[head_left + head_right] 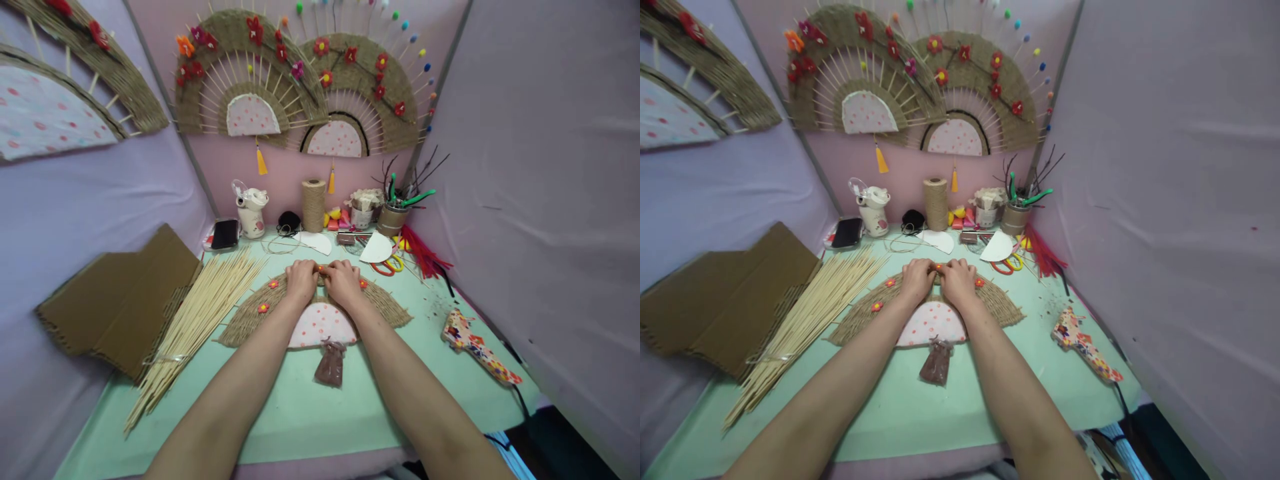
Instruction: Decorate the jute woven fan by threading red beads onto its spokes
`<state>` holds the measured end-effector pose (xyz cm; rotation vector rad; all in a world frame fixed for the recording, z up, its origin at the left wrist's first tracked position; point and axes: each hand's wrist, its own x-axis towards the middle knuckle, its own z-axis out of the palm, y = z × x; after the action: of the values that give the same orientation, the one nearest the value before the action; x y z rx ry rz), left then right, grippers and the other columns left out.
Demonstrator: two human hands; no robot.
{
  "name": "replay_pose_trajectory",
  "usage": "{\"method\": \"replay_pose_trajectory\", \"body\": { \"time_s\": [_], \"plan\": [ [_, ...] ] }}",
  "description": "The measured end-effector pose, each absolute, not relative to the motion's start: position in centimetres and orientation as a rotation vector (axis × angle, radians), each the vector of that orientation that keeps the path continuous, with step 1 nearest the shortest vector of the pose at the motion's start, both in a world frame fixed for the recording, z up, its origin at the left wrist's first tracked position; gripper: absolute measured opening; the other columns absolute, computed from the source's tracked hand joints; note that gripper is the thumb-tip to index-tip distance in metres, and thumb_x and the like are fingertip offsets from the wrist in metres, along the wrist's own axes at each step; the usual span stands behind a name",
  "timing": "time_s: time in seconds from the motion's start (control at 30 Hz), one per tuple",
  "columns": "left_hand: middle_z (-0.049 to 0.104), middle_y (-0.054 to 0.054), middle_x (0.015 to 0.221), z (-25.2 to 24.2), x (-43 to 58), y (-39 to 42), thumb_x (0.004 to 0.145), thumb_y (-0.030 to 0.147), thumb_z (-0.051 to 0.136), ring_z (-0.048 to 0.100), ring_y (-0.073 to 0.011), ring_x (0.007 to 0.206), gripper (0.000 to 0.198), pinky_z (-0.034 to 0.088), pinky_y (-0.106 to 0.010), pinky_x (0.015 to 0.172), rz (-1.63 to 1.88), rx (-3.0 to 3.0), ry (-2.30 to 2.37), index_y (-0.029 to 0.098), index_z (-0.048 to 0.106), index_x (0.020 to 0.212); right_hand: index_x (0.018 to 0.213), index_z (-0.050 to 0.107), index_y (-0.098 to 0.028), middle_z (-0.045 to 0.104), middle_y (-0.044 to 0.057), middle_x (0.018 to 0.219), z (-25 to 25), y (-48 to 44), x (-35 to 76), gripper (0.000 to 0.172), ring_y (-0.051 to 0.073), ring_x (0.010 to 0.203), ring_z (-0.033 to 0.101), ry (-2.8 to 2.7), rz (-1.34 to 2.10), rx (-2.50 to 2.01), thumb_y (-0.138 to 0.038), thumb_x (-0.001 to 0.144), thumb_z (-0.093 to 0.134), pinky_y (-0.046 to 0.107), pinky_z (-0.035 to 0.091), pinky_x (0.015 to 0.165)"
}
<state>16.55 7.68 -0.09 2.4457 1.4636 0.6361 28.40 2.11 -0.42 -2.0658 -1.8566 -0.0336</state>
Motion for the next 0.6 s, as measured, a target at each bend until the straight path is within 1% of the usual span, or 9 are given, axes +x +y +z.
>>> {"method": "replay_pose_trajectory", "body": {
  "time_s": [0.13, 0.33, 0.43, 0.6],
  "plan": [
    [0.071, -0.007, 0.100, 0.1, 16.7, 7.7, 0.084, 0.017, 0.054, 0.055, -0.0266, 0.104, 0.014, 0.032, -0.040, 0.090, 0.644, 2.419, 1.444, 0.022, 0.063, 0.094, 0.114, 0.067, -0.030, 0.061, 0.009, 0.116, -0.3, 2.0, 28.3, 0.032, 0.026, 0.110, 0.042, -1.870, -0.027, -2.082, -0.026, 0.092, 0.045, 0.039, 0.028, 0.085],
    [0.070, -0.011, 0.102, 0.5, 17.2, 7.7, 0.084, 0.014, 0.050, 0.055, -0.0284, 0.108, 0.030, 0.031, -0.042, 0.092, 0.638, 2.363, 1.443, 0.020, 0.061, 0.111, 0.116, 0.066, -0.029, 0.061, 0.010, 0.116, -0.2, 1.9, 28.4, 0.032, 0.026, 0.109, 0.041, -1.886, -0.010, -2.047, -0.026, 0.092, 0.045, 0.039, 0.028, 0.084],
    [0.070, -0.012, 0.098, 0.6, 17.6, 7.9, 0.081, 0.011, 0.050, 0.055, -0.0289, 0.108, 0.032, 0.031, -0.043, 0.094, 0.659, 2.300, 1.446, 0.019, 0.062, 0.109, 0.113, 0.067, -0.028, 0.061, 0.010, 0.114, -0.3, 1.9, 28.4, 0.030, 0.026, 0.108, 0.041, -1.889, -0.026, -2.036, -0.025, 0.091, 0.047, 0.039, 0.028, 0.084],
    [0.070, -0.010, 0.092, 1.0, 17.4, 8.7, 0.074, 0.008, 0.057, 0.053, -0.0289, 0.112, 0.027, 0.027, -0.044, 0.100, 0.813, 2.090, 1.445, 0.020, 0.065, 0.096, 0.109, 0.069, -0.027, 0.061, 0.010, 0.112, -0.4, 2.0, 28.4, 0.029, 0.027, 0.107, 0.042, -1.861, -0.035, -2.040, -0.026, 0.092, 0.046, 0.039, 0.028, 0.083]
  ]
}}
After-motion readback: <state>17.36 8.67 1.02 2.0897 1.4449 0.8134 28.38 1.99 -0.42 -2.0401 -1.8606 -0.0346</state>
